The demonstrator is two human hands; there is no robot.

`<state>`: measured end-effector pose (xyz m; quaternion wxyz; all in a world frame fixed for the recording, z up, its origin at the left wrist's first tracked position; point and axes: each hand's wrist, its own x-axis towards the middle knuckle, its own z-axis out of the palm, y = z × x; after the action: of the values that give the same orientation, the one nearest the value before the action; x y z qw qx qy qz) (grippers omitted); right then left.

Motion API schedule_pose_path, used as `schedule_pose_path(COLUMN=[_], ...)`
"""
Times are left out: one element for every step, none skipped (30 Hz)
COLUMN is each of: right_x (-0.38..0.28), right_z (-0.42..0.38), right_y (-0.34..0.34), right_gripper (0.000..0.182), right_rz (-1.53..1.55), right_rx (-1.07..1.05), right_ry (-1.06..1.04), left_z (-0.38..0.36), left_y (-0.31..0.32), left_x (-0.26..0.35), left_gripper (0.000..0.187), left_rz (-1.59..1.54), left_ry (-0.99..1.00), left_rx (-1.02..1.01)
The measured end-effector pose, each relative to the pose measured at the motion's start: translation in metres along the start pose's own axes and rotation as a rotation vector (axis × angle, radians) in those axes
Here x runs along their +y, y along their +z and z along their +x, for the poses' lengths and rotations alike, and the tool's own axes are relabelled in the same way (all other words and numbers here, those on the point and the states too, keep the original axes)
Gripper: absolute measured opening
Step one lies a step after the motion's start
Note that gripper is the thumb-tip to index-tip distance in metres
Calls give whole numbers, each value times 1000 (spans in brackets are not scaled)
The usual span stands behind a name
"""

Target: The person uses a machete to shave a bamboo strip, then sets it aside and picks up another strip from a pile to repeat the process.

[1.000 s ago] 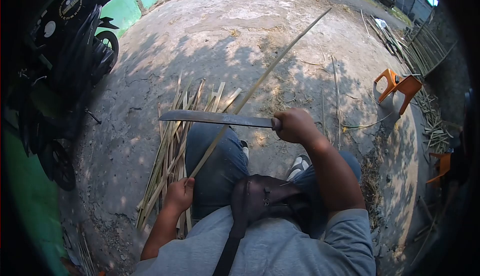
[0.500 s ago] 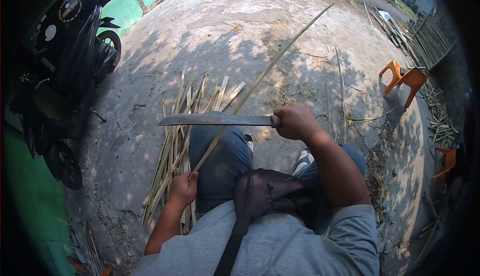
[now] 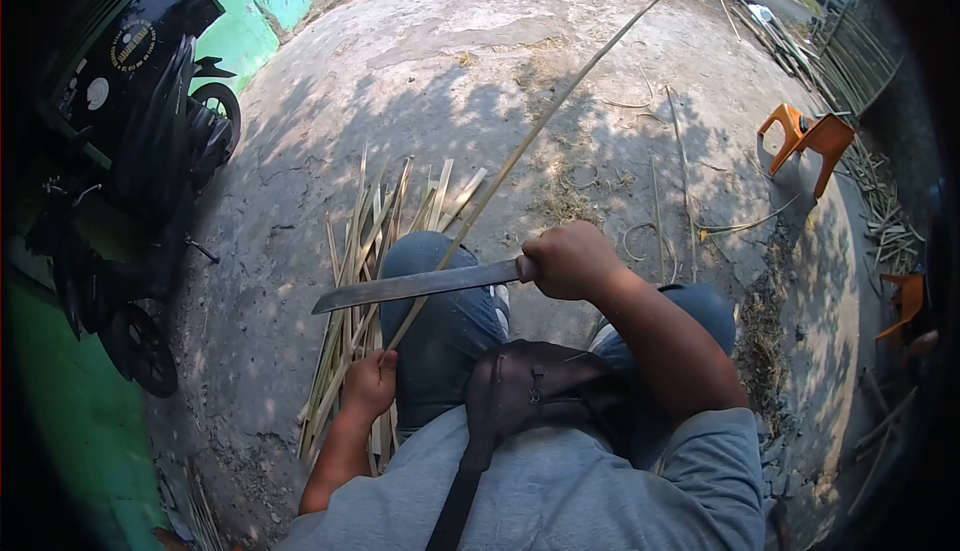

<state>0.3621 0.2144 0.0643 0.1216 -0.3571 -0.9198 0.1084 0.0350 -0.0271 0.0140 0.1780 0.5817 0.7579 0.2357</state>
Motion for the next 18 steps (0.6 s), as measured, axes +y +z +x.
schedule_pose_path(right_x=[2,5,9,12,13,14,14,13,12,10,9,5,3,2,0,-2,-5,-11], right_z=[3,5,8,10,11,11,11,11,9,8,6,4,1,0,1,1,1,3], right_y=[0,1,1,1,2,3,4,4,3,2,1,-3,-5,-1,3,7,10,9], right_gripper=[10,10,10,10,10,10,10,10,10,10,10,10,9,9,9,9,10,12], right_rz=[-6,-12,-21,-34,-28,-23,-17,-22,-27,-31,-37,-42,-46,-28,-11,8,-4,-15], right_rx=[-2,-24,-44,-63,-46,-30,-14,2,18,32,18,3,-12,-6,-2,2,-12,-27], right_ry=[5,26,46,65,54,43,32,24,16,9,5,2,2,-21,-43,-65,-58,-52], left_z=[2,3,3,5,5,5,5,4,4,3,2,2,2,1,1,2,3,3], left_y=[2,3,3,3,3,3,3,3,2,0,-2,-3,-3,-2,-2,-1,-1,-1], left_x=[-1,-2,-3,-4,-4,-4,-4,-4,-4,-4,-2,-1,-1,0,1,2,3,3], left_gripper=[67,67,66,66,66,67,67,67,67,65,63,60,63,66,68,68,68,69], left_rz=[6,11,15,20,22,23,12,3,-8,0,8,17,10,4,-3,6,15,25], left_ry=[3,2,3,4,6,7,5,5,5,-4,-12,-21,-9,2,13,18,20,21], left_rx=[-2,-3,-3,2,8,15,5,-3,-11,-24,-39,-55,-37,-21,-6,-8,-10,-11])
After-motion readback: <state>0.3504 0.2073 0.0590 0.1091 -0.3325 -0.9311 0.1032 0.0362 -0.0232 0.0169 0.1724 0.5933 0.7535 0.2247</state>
